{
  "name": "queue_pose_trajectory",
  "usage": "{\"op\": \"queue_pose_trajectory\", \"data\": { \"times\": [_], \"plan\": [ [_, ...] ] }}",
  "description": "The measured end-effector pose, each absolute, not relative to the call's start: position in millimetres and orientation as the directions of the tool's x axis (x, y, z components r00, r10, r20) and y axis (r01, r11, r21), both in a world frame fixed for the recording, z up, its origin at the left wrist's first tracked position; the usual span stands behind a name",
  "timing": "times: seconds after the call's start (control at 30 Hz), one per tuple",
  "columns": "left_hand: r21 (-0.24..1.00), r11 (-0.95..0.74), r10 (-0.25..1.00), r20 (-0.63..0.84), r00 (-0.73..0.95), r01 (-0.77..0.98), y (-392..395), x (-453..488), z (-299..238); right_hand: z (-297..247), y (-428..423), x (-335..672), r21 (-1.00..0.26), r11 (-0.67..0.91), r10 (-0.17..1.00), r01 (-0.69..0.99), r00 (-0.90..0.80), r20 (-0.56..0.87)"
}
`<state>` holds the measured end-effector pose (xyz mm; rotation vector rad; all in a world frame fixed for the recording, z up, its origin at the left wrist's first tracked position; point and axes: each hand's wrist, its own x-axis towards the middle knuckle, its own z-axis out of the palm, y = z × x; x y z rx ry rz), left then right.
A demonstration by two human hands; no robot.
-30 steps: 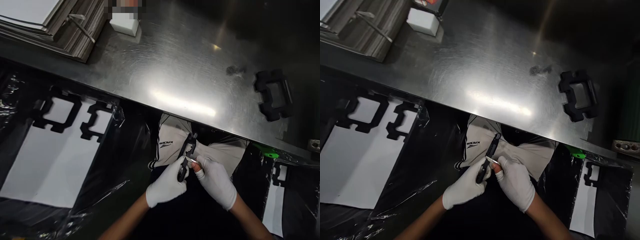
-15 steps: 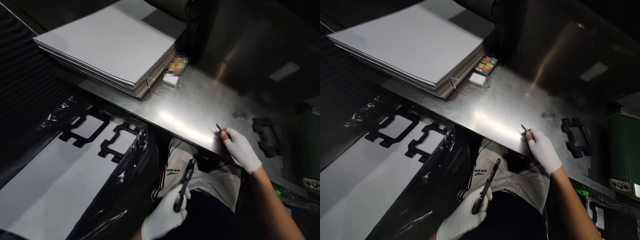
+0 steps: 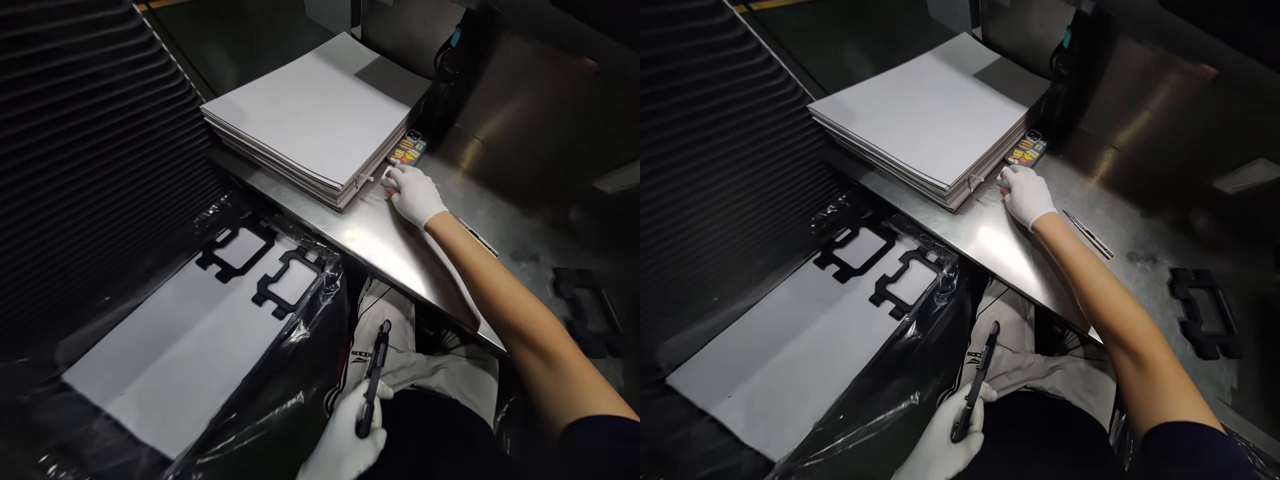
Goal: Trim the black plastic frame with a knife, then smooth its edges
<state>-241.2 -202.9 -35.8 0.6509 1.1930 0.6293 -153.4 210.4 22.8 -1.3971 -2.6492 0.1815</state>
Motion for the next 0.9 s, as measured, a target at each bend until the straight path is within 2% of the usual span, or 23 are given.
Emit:
{"op": "queue_pose_trajectory", "data": {
  "times": [0.13,0.3,0.43,0.5,0.57,0.63,0.7,0.9],
  "plan": [
    [0.746,0.643,0.766,-0.622,0.165,-0.174,-206,-239,-32,11,193,-153,-0.181,0.575,0.816,0.798,-0.574,0.062],
    [0.758,0.624,0.781,-0.611,0.128,-0.192,-203,-237,-26,8,149,-106,-0.335,0.567,0.805,0.752,-0.593,0.029],
    [0.775,0.616,0.788,-0.611,0.082,-0.139,-201,-233,-25,21,94,-66,-0.519,0.391,0.894,0.76,-0.448,0.017],
    [0.786,0.612,0.791,-0.609,0.063,-0.09,-199,-230,-25,30,53,-50,-0.639,0.292,0.907,0.712,-0.417,-0.051],
    [0.787,0.616,0.787,-0.614,0.057,-0.026,-194,-225,-24,34,10,-37,-0.741,0.278,0.835,0.612,-0.535,-0.129],
    [0.785,0.618,0.782,-0.619,0.073,0.039,-187,-220,-22,31,-24,-27,-0.802,0.302,0.744,0.515,-0.654,-0.14],
    [0.782,0.616,0.774,-0.623,0.116,0.092,-179,-213,-20,22,-46,-19,-0.823,0.311,0.73,0.475,-0.673,-0.113],
    [0.772,0.584,0.747,-0.632,0.205,0.25,-158,-195,-18,-2,-64,10,-0.798,0.327,0.789,0.506,-0.612,-0.064]
  ]
}}
